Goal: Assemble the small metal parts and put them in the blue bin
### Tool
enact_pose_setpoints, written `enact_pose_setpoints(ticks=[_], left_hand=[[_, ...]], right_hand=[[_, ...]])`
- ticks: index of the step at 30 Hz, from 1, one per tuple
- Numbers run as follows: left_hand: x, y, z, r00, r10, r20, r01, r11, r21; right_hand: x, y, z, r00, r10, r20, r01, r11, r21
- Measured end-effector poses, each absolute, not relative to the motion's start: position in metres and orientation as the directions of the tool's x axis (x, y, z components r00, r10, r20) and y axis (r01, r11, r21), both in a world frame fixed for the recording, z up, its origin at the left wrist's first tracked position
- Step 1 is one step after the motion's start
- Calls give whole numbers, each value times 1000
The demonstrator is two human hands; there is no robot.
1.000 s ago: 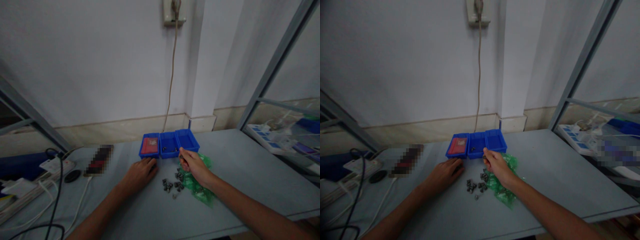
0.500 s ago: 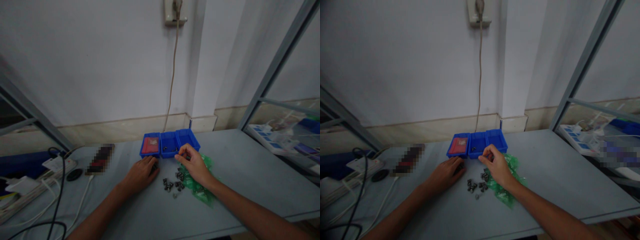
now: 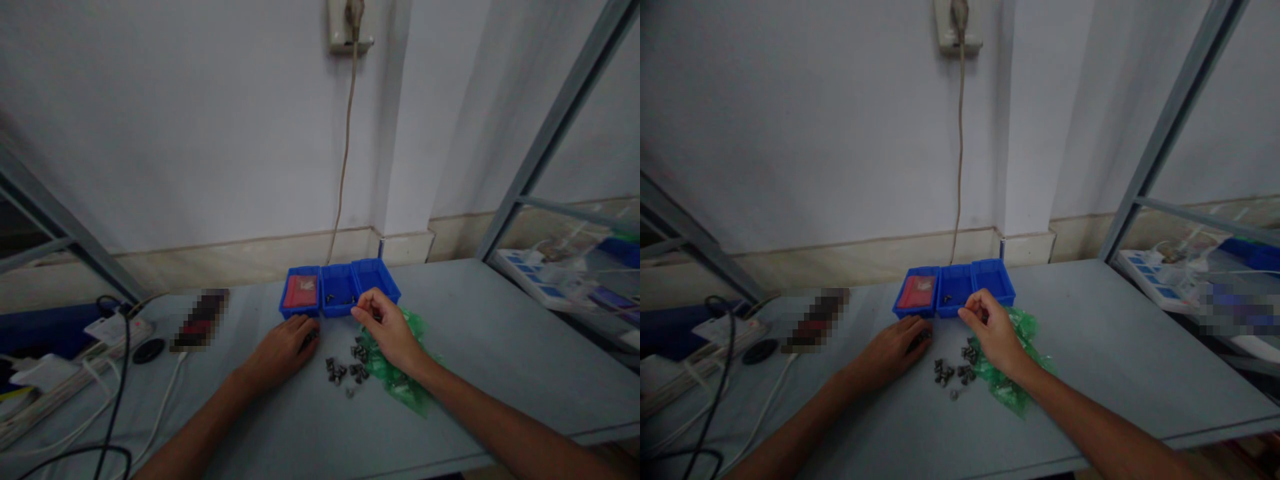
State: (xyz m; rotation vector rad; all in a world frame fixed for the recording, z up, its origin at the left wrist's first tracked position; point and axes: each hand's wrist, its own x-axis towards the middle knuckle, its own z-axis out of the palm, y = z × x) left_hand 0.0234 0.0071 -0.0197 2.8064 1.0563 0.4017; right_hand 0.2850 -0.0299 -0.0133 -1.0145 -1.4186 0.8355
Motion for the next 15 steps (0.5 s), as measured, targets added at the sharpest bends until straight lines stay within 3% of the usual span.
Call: enact_pose_setpoints(ticks=[15], left_hand=[[24,9,-20,730,662,171,623,-747,233]], right_hand=[[285,-32,-11,-1,938,348,85,347,-934]])
